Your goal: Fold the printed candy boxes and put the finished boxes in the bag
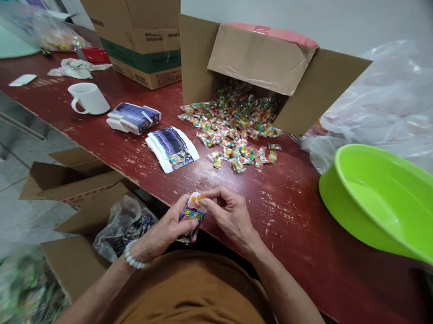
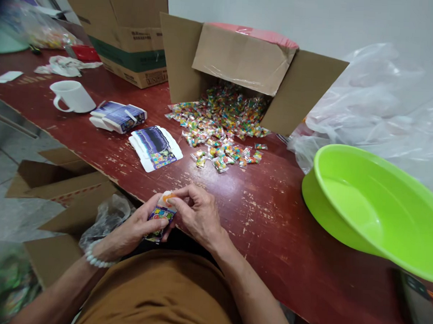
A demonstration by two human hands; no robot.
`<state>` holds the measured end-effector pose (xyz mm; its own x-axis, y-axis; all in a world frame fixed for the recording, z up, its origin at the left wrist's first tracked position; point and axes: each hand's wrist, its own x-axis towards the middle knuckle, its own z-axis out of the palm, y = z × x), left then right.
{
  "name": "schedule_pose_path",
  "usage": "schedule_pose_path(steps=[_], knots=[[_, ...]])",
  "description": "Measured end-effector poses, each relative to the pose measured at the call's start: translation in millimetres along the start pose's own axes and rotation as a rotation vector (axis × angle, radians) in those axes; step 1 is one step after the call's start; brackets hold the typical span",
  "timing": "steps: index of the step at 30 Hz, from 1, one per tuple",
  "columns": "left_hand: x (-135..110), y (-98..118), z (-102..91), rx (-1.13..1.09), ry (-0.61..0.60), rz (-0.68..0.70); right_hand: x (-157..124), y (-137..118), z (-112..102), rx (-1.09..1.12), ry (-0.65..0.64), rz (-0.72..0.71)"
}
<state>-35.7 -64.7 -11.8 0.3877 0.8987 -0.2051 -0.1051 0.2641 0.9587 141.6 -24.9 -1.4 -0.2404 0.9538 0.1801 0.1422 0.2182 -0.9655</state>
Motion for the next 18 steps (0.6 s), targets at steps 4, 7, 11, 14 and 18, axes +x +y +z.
schedule_pose_path(steps=[4, 7, 11, 14, 18], knots=[[0, 2, -1.4, 0.066, -0.016, -0.002, 4, 3, -12, -0.020, -0.111, -0.027], [1, 5, 1.2, 0.073, -0.023, -0.010, 6, 4, -13, -0.065, -0.164, -0.082], [4, 5, 7.5, -0.006, 0.014, 0.008, 0, 3, -7, -0.109, -0.111, -0.146], [5, 5, 10.8, -0.146, 0.056, -0.011, -4, 5, -5, 0.045, -0.030, -0.048], [8, 6, 13.9, -0.297, 0.134, -0.049, -7, 8, -2, 0.396, -0.106, 0.253]])
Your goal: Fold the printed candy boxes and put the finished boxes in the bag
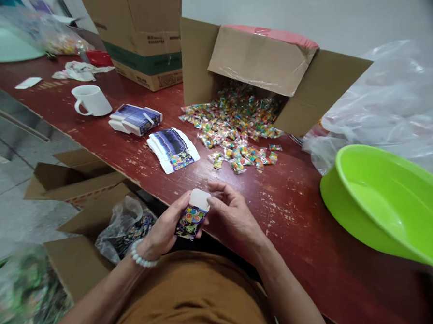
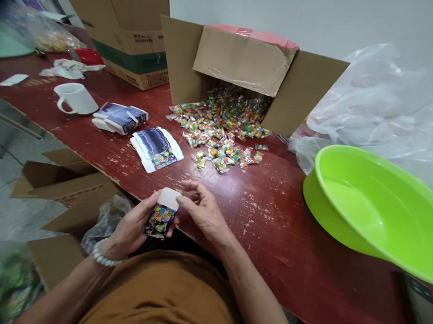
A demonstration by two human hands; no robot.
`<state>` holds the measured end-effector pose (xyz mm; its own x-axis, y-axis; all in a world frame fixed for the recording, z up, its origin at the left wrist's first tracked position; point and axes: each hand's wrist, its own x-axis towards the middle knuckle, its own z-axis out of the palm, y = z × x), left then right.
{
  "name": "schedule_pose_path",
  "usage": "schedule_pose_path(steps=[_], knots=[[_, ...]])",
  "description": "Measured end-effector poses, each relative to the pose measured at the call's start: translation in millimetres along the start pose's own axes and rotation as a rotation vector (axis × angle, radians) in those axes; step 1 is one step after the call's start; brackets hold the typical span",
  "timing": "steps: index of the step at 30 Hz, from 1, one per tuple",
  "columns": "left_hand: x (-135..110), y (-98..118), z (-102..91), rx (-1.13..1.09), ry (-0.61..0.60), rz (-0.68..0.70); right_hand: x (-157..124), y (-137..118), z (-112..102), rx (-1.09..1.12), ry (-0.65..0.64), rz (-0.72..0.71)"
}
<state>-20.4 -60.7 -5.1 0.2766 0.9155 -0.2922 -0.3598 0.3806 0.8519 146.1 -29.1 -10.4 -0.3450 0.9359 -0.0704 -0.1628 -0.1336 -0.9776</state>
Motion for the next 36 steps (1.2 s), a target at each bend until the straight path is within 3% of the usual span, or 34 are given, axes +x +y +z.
schedule_pose_path(steps=[3, 6, 8, 12, 15, 20, 22, 24, 30, 33, 36], knots=[[3, -4, 1.3, 0.026, 0.023, 0.035, 1, 4, 6, 0.015, -0.087, 0.087], [4, -10, 1.4, 0.027, 0.063, 0.085, 3, 7, 9, -0.208, -0.001, -0.111], [3, -11, 1.6, -0.044, 0.076, 0.047, 4, 8, 7, -0.348, 0.041, -0.288], [1, -4, 1.8, -0.221, 0.032, -0.146, 3, 5, 1, -0.572, -0.073, -0.512], [2, 0, 1.5, -0.275, 0.034, -0.141, 3, 2, 3, -0.525, -0.098, -0.443], [6, -5, 3.8, -0.256, 0.072, -0.079, 7, 4, 16, -0.077, -0.020, -0.100], [7, -7, 4.7, -0.229, 0.077, -0.064, 9, 4, 18, -0.012, -0.012, -0.047], [7, -7, 4.5, -0.210, 0.077, -0.068, 9, 2, 16, -0.073, 0.003, -0.097], [10, -7, -0.1, -0.278, 0.136, -0.103, 0, 8, 9, -0.490, -0.060, -0.432], [12, -11, -2.4, -0.333, 0.183, -0.068, -1, 17, 12, -0.530, -0.110, -0.431], [6, -8, -15.1, -0.237, 0.209, -0.010, 0, 21, 12, -0.465, -0.176, -0.312]])
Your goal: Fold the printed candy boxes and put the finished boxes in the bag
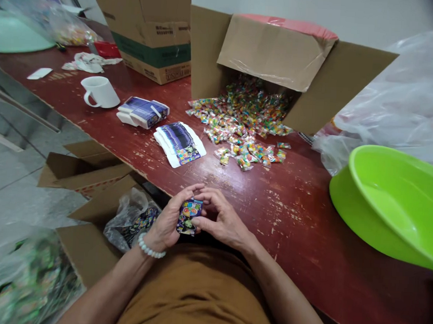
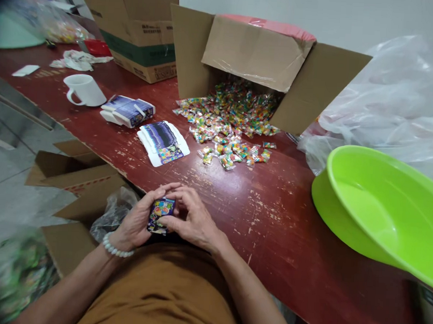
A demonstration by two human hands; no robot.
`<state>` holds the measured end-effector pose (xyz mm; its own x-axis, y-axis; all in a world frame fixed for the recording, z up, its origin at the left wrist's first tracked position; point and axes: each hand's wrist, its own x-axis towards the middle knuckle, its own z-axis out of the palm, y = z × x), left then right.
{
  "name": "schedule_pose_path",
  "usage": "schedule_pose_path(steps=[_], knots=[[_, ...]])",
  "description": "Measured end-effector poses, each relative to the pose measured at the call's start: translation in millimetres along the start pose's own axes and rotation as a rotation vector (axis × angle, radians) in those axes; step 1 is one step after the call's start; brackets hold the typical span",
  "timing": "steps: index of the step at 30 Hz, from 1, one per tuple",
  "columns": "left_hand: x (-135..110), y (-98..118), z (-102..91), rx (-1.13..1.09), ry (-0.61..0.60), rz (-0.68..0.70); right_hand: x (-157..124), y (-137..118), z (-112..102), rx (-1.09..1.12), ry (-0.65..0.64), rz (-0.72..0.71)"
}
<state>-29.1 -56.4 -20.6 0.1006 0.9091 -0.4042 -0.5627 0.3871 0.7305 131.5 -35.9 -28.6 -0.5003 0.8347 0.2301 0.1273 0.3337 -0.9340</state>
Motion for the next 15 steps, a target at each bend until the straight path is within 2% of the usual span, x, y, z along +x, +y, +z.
schedule_pose_path(steps=[2, 4, 6, 8, 9, 10, 12, 15], knots=[[-4, 11, -21.1, 0.155, 0.070, 0.104, 0, 4, -5, 0.092, 0.056, 0.143], [-9, 24, -54.0, 0.360, 0.207, 0.241, -1, 12, -16, 0.157, 0.173, 0.299], [-15, 37, -92.7, 0.605, 0.386, 0.377, -2, 23, -27, 0.177, 0.276, 0.325], [-18, 47, -125.6, 0.824, 0.554, 0.474, -3, 35, -35, 0.172, 0.289, 0.333], [-18, 51, -136.2, 0.898, 0.605, 0.502, -4, 41, -36, 0.154, 0.288, 0.338], [-15, 55, -141.6, 0.952, 0.635, 0.530, -5, 45, -36, 0.116, 0.284, 0.343], [-3, 62, -136.5, 1.047, 0.635, 0.604, -6, 51, -33, -0.018, 0.292, 0.327], [29, 70, -100.6, 1.325, 0.578, 0.744, -7, 53, -27, -0.273, 0.303, 0.230]])
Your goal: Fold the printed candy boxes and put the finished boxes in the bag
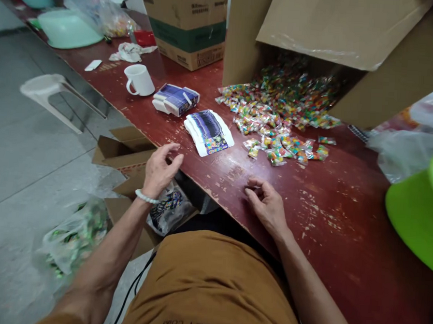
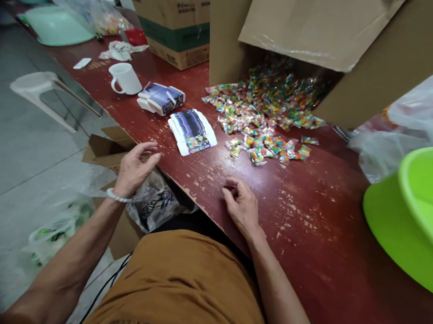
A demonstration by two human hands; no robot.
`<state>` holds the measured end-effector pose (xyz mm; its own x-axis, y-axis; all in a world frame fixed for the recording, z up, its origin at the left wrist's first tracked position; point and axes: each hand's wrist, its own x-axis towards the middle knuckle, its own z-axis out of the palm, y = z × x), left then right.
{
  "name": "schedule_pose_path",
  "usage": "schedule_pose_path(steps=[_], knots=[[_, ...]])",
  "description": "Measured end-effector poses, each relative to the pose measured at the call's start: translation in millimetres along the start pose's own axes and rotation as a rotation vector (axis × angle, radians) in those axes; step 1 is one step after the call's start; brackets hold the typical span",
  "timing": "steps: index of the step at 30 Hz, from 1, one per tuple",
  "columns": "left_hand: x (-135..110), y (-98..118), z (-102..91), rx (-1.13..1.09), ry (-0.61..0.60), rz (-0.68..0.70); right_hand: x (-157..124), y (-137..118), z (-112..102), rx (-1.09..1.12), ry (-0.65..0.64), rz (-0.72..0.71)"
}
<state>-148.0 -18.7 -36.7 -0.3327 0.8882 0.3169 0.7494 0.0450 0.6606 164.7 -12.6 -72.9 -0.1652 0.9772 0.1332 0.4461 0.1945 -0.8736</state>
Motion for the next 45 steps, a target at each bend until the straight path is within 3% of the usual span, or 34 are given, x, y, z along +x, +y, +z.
schedule_pose_path(steps=[4, 8, 14, 23, 28, 33, 36, 40, 45], knots=[[37, 43, 38.9, 0.423, -0.063, 0.185, -2, -1, 4, -0.106, 0.018, -0.139], [57, 55, 61.7, 0.634, -0.122, 0.206, -2, -2, 5, -0.097, 0.025, -0.174], [64, 49, 68.1, 0.729, -0.168, 0.213, 0, -2, 5, -0.069, 0.022, -0.190], [69, 51, 68.4, 0.700, -0.181, 0.210, 1, -5, 4, -0.061, 0.029, -0.189], [81, 51, 64.3, 0.398, -0.195, 0.097, 1, -6, 5, -0.048, 0.046, -0.192], [73, 53, 60.8, 0.125, -0.170, -0.021, 1, -5, 6, -0.021, 0.061, -0.155], [59, 56, 60.2, -0.105, -0.197, -0.108, 3, -5, 5, 0.091, 0.066, -0.029], [28, 69, 57.5, -0.441, -0.305, -0.208, 10, -16, 5, 0.414, 0.072, 0.203], [-15, 90, 56.3, -0.670, -0.483, -0.291, 25, -39, 12, 0.696, 0.123, 0.118]])
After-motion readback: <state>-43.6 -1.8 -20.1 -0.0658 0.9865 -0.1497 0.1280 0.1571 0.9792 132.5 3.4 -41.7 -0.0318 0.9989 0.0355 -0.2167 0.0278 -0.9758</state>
